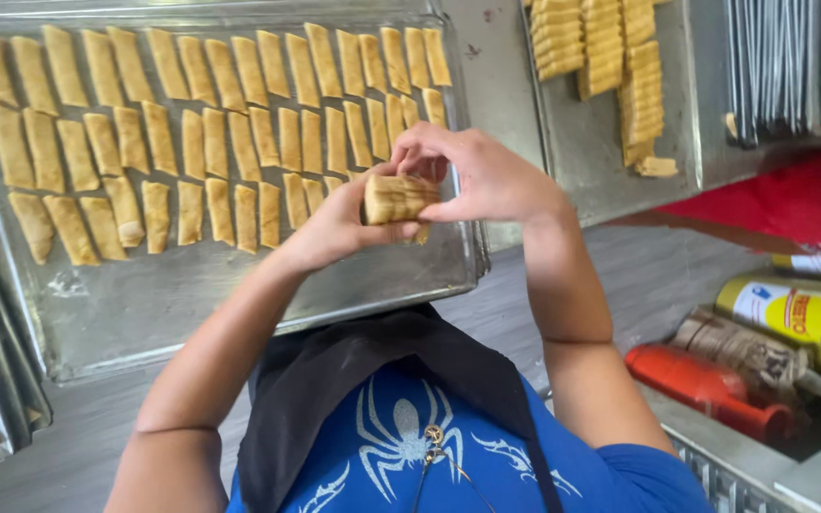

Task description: The person picks up rectangular strips of dough from a metal tray, folds the ends of each strip inward by hand to create a small bundle, and places the completed pieces onto another clean metal tray.

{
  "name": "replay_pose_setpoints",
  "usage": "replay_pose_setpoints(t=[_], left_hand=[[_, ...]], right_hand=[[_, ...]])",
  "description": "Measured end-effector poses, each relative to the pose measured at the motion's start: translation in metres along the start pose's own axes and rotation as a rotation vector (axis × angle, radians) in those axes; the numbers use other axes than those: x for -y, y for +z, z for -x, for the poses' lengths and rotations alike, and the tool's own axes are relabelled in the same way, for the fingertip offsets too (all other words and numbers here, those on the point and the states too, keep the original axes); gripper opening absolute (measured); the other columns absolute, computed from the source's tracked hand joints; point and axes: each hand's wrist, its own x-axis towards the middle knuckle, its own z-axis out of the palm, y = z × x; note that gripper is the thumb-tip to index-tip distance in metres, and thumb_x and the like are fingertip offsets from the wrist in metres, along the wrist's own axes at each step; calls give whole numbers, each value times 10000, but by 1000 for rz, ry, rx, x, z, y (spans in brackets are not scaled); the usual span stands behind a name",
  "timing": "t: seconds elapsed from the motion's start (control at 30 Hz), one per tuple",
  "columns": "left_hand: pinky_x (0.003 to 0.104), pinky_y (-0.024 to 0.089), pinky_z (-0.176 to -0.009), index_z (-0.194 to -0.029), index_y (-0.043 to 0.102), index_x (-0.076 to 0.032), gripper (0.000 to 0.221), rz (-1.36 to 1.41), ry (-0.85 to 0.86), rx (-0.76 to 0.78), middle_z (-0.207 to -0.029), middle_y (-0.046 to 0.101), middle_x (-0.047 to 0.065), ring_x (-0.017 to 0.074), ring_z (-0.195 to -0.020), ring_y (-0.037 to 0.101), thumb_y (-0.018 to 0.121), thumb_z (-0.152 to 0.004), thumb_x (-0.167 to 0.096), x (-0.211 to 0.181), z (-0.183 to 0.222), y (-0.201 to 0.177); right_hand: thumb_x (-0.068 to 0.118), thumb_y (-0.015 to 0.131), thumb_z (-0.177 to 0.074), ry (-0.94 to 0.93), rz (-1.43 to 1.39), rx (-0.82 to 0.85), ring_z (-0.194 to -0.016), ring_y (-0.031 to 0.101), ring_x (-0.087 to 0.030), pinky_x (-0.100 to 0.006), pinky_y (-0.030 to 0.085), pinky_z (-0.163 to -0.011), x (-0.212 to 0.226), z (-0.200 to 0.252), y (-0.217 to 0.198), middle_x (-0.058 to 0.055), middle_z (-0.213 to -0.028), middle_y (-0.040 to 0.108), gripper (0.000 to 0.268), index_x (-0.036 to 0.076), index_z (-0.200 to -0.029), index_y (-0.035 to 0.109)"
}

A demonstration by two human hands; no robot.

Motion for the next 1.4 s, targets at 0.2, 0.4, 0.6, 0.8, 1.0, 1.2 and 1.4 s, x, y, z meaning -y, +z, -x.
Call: replay_pose_setpoints(t=[0.2, 0.4, 0.6, 0.8, 1.0, 1.2, 1.4], left_hand=[[296, 571, -981, -1362, 584, 15, 566, -24, 96, -298, -1219, 729, 67, 111, -1104, 688, 823, -866, -113, 24, 28, -10], [290, 577, -974, -1377, 563, 19, 589, -80, 132, -399, -1223, 735, 77, 108, -1116, 687, 831, -880, -149, 26, 33, -3], [298, 612, -915, -1331, 588, 13, 551, -157, 3, -510, -1193, 741, 93, 133, -1059, 728, 826, -865, -161, 27, 44, -14], [301, 609, -921, -1332, 592, 20, 529, -122, 15, -544, -1207, 737, 94, 139, -1084, 719, 810, -885, -159, 22, 52, -21], [291, 590, -932, -1361, 570, 19, 557, -120, 64, -491, -1210, 728, 82, 122, -1092, 697, 810, -884, -140, 18, 44, -8], [294, 588, -947, -1355, 585, 20, 532, -90, 99, -456, -1224, 724, 89, 127, -1103, 690, 809, -907, -157, 23, 30, 2], [292, 603, -917, -1342, 581, 8, 538, -145, 25, -550, -1194, 734, 84, 128, -1078, 716, 810, -894, -184, 32, 29, -6]], right_hand=[[31, 884, -811, -289, 305, -543, -1132, 625, -277, -389, 536, -970, 1, 10, 61, -85, -1186, 641, 381, 70, -1142, 700], [-15, 862, -830, -289, 387, -665, -1098, 608, -278, -389, 529, -946, -9, 12, 88, -69, -1146, 628, 296, 57, -1079, 718], [-14, 845, -837, -316, -122, -371, -1082, 648, -212, -350, 538, -943, -37, 23, 75, -32, -1074, 696, 204, 90, -949, 709], [28, 853, -837, -178, 158, -418, -1069, 654, -201, -360, 537, -944, -66, 5, 77, -18, -1029, 716, 171, 85, -943, 732], [53, 876, -843, -242, 255, -571, -997, 578, -235, -352, 502, -861, -41, -2, 73, -54, -1079, 628, 236, 72, -1035, 741], [8, 846, -849, -314, 293, -617, -1010, 576, -227, -317, 516, -823, -23, 6, 81, -42, -1129, 619, 297, 84, -1111, 728], [33, 860, -842, -344, -11, -412, -999, 652, -188, -337, 547, -890, -46, 25, 61, -17, -1027, 717, 219, 113, -994, 724]])
